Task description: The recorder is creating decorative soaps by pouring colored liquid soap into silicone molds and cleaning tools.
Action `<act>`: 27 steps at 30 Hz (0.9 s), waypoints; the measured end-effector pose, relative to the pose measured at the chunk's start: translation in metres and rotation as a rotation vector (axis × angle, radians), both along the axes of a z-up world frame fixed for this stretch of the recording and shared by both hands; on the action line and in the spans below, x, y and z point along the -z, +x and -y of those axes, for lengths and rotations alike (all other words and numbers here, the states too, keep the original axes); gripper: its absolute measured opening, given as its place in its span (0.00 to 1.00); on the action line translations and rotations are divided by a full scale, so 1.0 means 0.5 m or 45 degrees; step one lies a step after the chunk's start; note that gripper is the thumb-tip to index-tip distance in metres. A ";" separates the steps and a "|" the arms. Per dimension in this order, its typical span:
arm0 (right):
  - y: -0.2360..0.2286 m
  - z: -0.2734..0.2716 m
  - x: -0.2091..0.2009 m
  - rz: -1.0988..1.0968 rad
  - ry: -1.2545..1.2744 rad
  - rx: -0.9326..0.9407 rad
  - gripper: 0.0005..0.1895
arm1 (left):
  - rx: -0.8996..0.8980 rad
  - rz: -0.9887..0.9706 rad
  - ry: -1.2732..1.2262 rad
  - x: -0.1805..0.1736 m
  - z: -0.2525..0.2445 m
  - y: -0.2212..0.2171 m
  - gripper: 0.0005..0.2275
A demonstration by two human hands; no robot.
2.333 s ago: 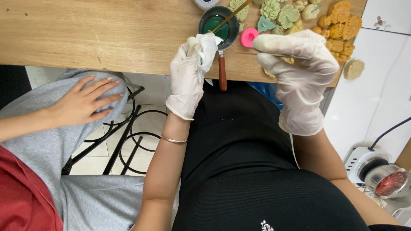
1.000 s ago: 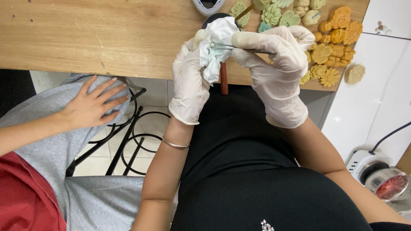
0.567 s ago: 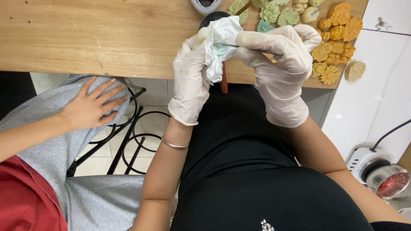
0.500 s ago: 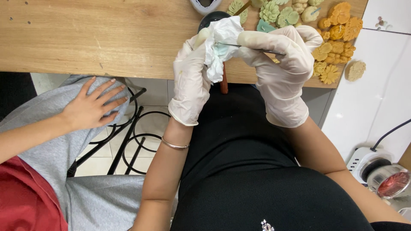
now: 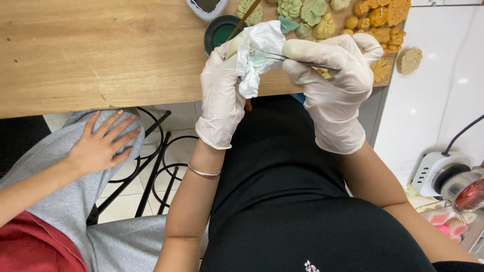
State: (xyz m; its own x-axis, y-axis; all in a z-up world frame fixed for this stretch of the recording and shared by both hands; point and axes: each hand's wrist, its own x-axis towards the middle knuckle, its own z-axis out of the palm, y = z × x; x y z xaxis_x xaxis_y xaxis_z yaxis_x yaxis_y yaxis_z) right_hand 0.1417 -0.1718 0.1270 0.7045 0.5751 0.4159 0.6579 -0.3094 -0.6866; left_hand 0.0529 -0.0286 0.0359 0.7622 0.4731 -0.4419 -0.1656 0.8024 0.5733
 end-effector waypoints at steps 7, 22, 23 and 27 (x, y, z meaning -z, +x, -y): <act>0.024 0.033 0.003 0.100 -0.062 0.082 0.12 | 0.008 0.051 -0.026 -0.003 0.041 0.040 0.12; 0.168 0.174 0.028 -0.770 0.386 0.191 0.08 | 0.295 0.104 0.249 -0.006 0.145 0.195 0.10; 0.176 0.186 0.031 -0.746 0.403 0.231 0.08 | 0.320 0.108 0.272 0.001 0.156 0.213 0.11; 0.217 0.248 0.066 -0.767 0.531 0.366 0.07 | 0.433 0.158 0.242 0.015 0.195 0.293 0.11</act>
